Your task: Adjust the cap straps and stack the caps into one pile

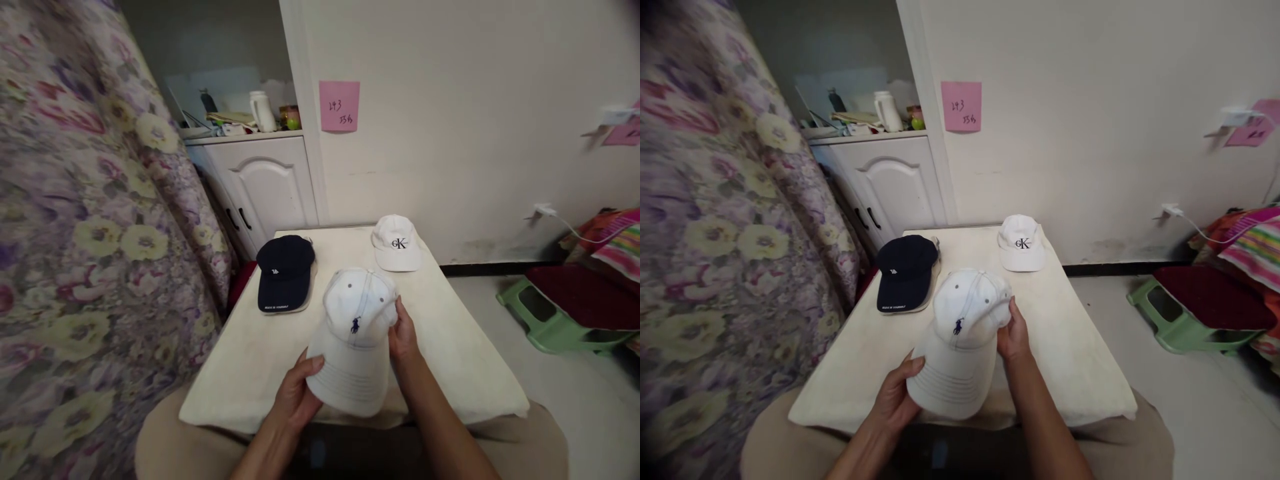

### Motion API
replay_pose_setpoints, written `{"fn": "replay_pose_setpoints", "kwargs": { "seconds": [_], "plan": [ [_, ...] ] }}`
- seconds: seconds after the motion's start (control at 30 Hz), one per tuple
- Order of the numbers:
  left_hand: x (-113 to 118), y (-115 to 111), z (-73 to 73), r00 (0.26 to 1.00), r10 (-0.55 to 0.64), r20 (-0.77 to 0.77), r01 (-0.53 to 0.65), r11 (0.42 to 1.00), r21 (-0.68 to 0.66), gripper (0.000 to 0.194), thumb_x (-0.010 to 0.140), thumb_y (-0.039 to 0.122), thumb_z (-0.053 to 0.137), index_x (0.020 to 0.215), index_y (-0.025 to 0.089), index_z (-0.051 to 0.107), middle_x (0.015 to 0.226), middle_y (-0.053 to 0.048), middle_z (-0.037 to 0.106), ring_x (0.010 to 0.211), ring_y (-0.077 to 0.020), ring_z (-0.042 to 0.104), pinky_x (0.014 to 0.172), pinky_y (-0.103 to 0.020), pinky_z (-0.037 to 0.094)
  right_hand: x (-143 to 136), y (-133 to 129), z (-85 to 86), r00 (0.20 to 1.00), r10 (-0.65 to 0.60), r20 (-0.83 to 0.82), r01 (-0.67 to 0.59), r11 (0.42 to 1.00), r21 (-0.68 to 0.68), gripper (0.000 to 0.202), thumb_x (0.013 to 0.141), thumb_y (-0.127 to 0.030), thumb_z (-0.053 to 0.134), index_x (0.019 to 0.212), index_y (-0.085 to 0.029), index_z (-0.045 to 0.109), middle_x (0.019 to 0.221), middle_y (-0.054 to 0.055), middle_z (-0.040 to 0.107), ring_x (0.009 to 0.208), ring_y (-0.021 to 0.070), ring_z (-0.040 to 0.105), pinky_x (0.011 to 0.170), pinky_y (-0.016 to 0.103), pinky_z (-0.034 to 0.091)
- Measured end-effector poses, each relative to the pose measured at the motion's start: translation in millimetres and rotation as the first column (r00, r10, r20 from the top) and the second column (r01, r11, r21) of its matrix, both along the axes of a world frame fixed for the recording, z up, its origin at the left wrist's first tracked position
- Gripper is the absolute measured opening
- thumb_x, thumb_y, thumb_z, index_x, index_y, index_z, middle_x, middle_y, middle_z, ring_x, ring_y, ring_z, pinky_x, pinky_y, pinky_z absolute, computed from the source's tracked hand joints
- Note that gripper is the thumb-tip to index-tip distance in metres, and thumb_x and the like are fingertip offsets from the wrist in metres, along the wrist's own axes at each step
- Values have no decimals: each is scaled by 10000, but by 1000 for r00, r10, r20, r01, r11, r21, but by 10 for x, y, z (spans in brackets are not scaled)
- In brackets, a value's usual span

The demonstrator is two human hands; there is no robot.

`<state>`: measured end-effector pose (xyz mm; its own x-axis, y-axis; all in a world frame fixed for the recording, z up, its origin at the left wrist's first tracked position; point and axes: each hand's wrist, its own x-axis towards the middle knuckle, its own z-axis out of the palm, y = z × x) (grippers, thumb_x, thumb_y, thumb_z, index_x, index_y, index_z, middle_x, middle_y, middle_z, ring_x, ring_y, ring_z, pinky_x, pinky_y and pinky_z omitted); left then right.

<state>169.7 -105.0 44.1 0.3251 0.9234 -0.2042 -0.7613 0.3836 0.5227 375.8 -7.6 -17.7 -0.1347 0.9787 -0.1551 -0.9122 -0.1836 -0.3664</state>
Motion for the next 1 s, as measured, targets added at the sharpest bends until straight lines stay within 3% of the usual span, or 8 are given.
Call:
{"fn": "replay_pose_setpoints", "kwargs": {
  "seconds": [0.1,0.27,0.5,0.63,0.73,0.87,0.93,1.0],
  "plan": [
    [-42,-15,-61,994,70,88,-67,997,-28,118,821,121,698,893,144,789,915,-78,819,918,-260,761,916,-343,568,-13,45,-69,999,-30,-25,29,999,-18,284,761,-365,780,1001,-222,735,962,21,815,1029,246,737,896,356,586],
    [-20,-44,-125,965,20,263,-31,999,38,235,900,169,595,1061,148,766,1153,-89,774,1120,-256,700,1085,-384,466,-30,79,-147,997,-36,-61,35,999,-27,226,832,-295,707,1029,-187,726,999,49,811,985,235,752,939,368,574],
    [-134,36,-36,988,-59,141,44,993,106,422,841,117,585,1252,101,680,1143,-120,773,1216,-312,644,1168,-455,369,3,108,-217,987,-50,-156,43,998,-46,185,928,-273,606,1060,-198,712,982,34,812,913,187,766,852,317,619],
    [-297,426,294,999,7,53,-16,985,174,569,803,126,580,1371,121,578,1150,-116,771,1225,-315,637,1149,-472,393,48,122,-268,981,6,-192,-17,998,-58,196,971,-246,559,1067,-154,702,875,50,809,738,128,764,690,216,626],
    [-441,938,757,990,140,1,-135,955,266,583,755,107,571,1337,117,583,1155,-106,769,1170,-285,671,1094,-428,464,61,127,-303,977,65,-202,-81,994,-71,200,973,-218,554,1030,-100,706,815,84,793,663,117,749,644,197,620],
    [-678,1624,1301,959,281,30,-264,853,450,581,771,106,553,1352,127,556,1171,-93,760,1123,-237,687,998,-354,533,61,140,-344,974,78,-214,-97,992,-78,126,936,-165,609,970,-111,717,808,67,785,673,109,743,658,194,623],
    [-824,1847,1348,945,320,70,-315,825,469,569,781,97,546,1350,118,552,1160,-103,763,1067,-228,709,945,-343,560,59,148,-362,973,78,-219,-97,992,-76,96,908,-143,645,958,-115,721,809,60,782,678,109,740,666,196,625],
    [-985,1949,1201,925,367,98,-373,826,423,575,778,81,537,1351,128,549,1160,-110,763,1038,-234,721,920,-365,573,56,155,-377,971,77,-224,-95,993,-71,85,878,-128,678,948,-114,723,809,57,778,681,110,736,671,197,626]
  ]
}}
